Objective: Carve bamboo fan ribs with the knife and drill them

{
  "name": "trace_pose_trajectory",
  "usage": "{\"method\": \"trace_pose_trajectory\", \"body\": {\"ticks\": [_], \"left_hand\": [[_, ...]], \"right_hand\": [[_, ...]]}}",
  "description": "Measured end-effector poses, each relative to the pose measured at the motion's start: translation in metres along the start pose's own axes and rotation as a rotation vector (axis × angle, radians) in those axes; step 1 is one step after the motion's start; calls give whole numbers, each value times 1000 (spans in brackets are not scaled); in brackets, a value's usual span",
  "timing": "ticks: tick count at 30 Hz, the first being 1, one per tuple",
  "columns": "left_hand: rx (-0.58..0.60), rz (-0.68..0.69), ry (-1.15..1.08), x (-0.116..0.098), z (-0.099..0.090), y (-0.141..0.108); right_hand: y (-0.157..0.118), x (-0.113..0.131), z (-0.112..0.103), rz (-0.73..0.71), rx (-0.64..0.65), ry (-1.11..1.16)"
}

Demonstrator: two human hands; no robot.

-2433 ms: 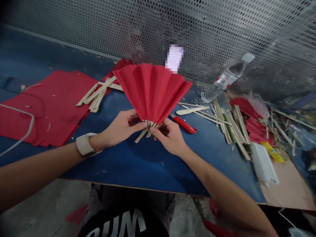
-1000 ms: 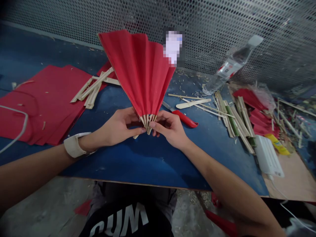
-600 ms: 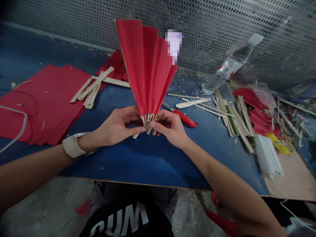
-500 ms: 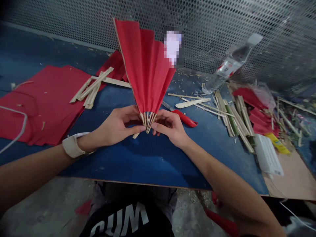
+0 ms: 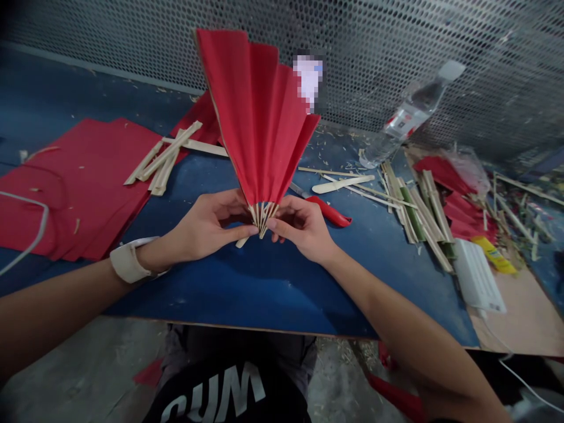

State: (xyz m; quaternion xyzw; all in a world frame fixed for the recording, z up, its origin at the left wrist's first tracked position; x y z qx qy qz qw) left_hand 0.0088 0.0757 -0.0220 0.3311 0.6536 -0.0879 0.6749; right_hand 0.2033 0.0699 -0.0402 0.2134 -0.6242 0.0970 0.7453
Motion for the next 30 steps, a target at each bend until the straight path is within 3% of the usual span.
{"method": "trace_pose_trajectory", "body": {"ticks": [8,14,23,30], "left_hand": [[-12,-41,11,-1,0,0],[-16,-64,-21,6,-1,0],[48,-78,12,-3,1,0],[39,-116,22,4,2,-2]], "right_hand": [[-1,5,1,17,5,-77],[-1,8,4,-47,29,-60],[-2,7,5,-39,-84,-195],[-4,3,5,-46,-124,-207]]}}
Point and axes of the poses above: each hand's wrist, its own y-axis towards the middle knuckle, its own z-axis out of the palm, x = y × z, the point moved 3 cm from there along y, towards the middle knuckle, and after that the axes turned 1 degree about y, right-handed, at the moved point
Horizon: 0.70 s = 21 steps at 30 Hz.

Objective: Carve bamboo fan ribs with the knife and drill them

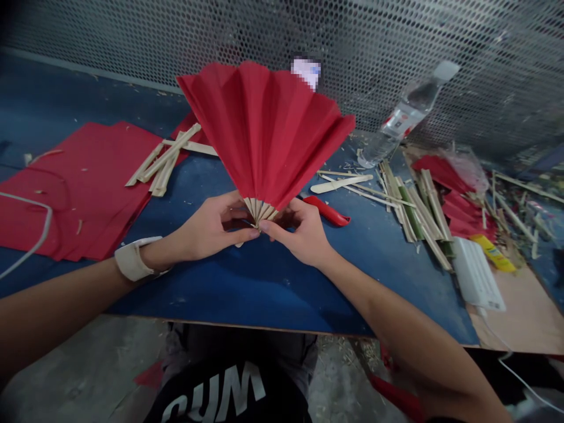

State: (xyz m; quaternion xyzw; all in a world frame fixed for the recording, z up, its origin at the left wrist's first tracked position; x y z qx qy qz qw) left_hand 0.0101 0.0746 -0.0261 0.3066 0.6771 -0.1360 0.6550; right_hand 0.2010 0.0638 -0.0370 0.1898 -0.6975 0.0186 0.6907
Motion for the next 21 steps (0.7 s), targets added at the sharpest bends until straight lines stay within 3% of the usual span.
{"method": "trace_pose_trajectory", "body": {"ticks": [4,21], "left_hand": [[22,34,-43,-1,0,1],[33,-58,-75,-3,-5,4]], "right_hand": [[0,1,1,-6,38,-7],[3,-1,-2,68,19,106]]}}
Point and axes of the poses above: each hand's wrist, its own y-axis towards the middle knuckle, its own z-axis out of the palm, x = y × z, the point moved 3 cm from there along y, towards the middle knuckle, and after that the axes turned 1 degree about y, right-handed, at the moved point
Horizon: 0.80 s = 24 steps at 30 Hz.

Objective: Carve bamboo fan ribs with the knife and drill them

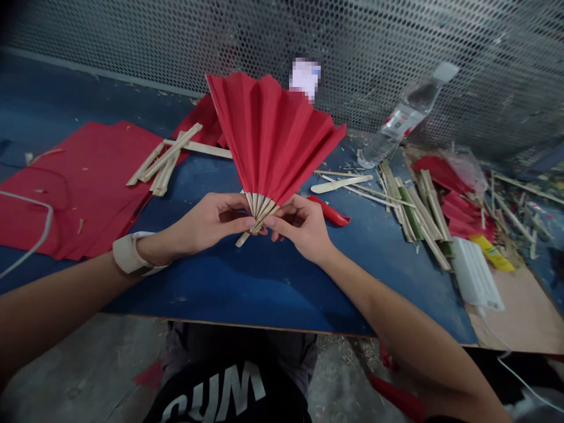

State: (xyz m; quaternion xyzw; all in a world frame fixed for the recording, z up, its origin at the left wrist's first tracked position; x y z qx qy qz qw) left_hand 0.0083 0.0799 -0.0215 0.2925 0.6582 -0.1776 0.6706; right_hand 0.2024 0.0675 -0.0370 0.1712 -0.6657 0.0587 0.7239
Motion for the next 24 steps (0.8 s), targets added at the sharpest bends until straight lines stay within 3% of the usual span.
{"method": "trace_pose_trajectory", "body": {"ticks": [17,24], "left_hand": [[27,19,52,-1,5,-2],[-59,24,291,-1,3,-4]], "right_hand": [[-2,3,2,-31,-13,-69],[-2,3,3,-92,-41,-80]]}}
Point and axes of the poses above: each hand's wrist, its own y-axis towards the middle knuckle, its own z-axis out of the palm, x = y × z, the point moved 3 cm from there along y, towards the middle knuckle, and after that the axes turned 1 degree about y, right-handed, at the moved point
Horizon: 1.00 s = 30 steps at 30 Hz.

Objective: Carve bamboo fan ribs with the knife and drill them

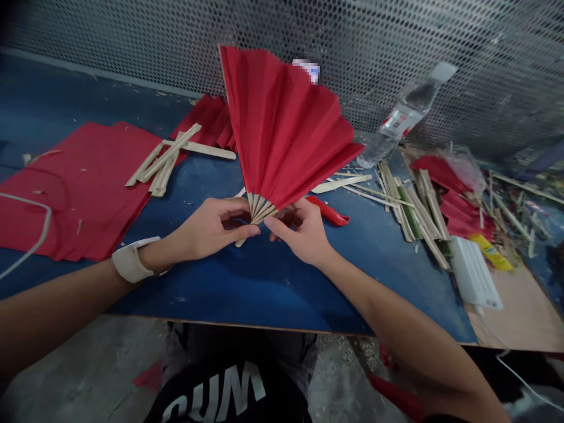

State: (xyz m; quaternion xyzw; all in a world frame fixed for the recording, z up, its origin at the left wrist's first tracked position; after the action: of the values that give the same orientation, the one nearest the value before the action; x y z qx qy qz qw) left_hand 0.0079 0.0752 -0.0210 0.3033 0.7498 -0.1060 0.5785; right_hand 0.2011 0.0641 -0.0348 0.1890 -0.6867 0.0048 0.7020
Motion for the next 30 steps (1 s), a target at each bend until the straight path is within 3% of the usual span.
{"method": "trace_pose_trajectory", "body": {"ticks": [11,14,20,30], "left_hand": [[45,-83,-90,0,-1,3],[26,-53,-77,-1,-3,3],[53,-150,-190,6,-1,3],[109,-118,-165,6,-4,4]], "right_hand": [[-2,3,-1,-70,-5,-95],[-1,5,-1,-52,-8,-109],[0,7,1,-27,15,-58],[3,2,-1,-7,46,16]]}}
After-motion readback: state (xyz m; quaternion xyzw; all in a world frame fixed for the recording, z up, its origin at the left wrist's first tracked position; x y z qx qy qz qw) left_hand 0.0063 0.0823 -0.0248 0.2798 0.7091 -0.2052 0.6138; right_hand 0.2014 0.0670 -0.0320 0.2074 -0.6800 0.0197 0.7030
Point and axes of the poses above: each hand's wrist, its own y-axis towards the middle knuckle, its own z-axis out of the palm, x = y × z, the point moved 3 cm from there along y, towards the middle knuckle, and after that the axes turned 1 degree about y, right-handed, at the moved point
